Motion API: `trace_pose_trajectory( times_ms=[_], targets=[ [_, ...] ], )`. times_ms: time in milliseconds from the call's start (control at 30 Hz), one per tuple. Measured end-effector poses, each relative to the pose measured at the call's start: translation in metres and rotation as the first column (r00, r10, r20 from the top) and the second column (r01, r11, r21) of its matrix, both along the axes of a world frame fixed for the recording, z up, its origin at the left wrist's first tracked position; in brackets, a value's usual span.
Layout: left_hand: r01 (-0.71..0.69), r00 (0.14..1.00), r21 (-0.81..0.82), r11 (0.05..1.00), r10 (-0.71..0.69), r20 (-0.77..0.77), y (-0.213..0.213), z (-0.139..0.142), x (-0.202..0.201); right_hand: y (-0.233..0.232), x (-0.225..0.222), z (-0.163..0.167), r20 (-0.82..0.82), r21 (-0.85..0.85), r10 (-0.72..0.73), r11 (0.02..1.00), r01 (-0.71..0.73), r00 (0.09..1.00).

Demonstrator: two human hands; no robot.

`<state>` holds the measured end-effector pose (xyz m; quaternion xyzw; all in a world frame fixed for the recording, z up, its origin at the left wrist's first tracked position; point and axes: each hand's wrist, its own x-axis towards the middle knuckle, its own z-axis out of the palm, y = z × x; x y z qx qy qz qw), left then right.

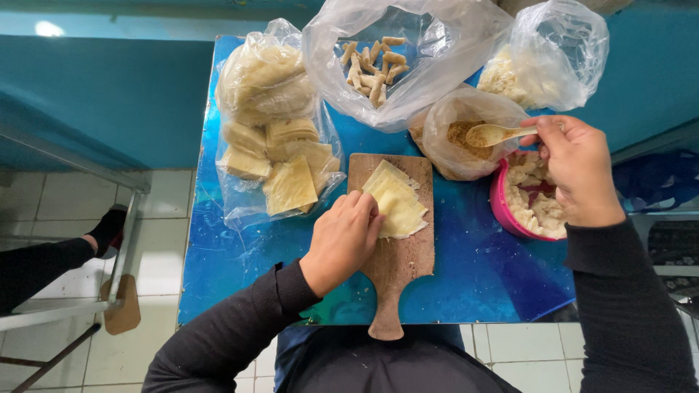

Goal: The person sits at a blue table and wraps thin pastry sheets around a white filling. They place filling on a sheet on a wooden board, use a spoon to scoop brown powder from a plastic bag, fold and roll the sheet closed, and set the finished roll aside with other completed rolls.

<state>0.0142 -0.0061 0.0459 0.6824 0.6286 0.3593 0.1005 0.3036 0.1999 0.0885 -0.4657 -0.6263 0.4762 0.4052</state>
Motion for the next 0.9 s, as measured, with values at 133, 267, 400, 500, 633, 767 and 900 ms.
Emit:
trace_pose_trajectory(
  times_ms=[133,267,400,500,633,767,900],
  targets=[
    [0.003,0.997,-0.026,1.0,-0.001,0.078,0.0,0.003,0.0,-0.028,-0.004,0.009,-0.107,-0.045,0.046,0.998,-0.051,0.993],
    [0.006,0.995,-0.029,1.0,-0.002,0.104,0.0,0.004,-0.001,-0.074,-0.031,0.003,-0.045,-0.077,0.079,0.994,-0.083,0.996],
    [0.006,0.991,-0.033,0.999,-0.002,0.131,0.0,0.005,-0.002,-0.112,-0.054,-0.002,0.239,0.131,0.18,0.968,-0.215,0.954],
    [0.022,0.988,-0.032,0.999,-0.017,0.152,-0.001,0.006,-0.002,-0.128,-0.059,-0.002,0.494,0.497,0.134,0.768,-0.405,0.859],
    [0.017,0.987,-0.022,1.0,-0.014,0.162,-0.001,0.006,-0.001,-0.138,-0.058,-0.003,0.562,0.631,0.177,0.539,-0.558,0.808],
    [0.031,0.983,-0.005,1.0,-0.029,0.182,0.0,0.006,0.0,-0.142,-0.056,-0.007,0.585,0.688,0.173,0.412,-0.597,0.793],
    [0.073,0.975,-0.001,0.997,-0.071,0.212,0.001,0.006,0.0,-0.136,-0.046,-0.005,0.505,0.728,0.148,0.456,-0.512,0.85]
  ],
)
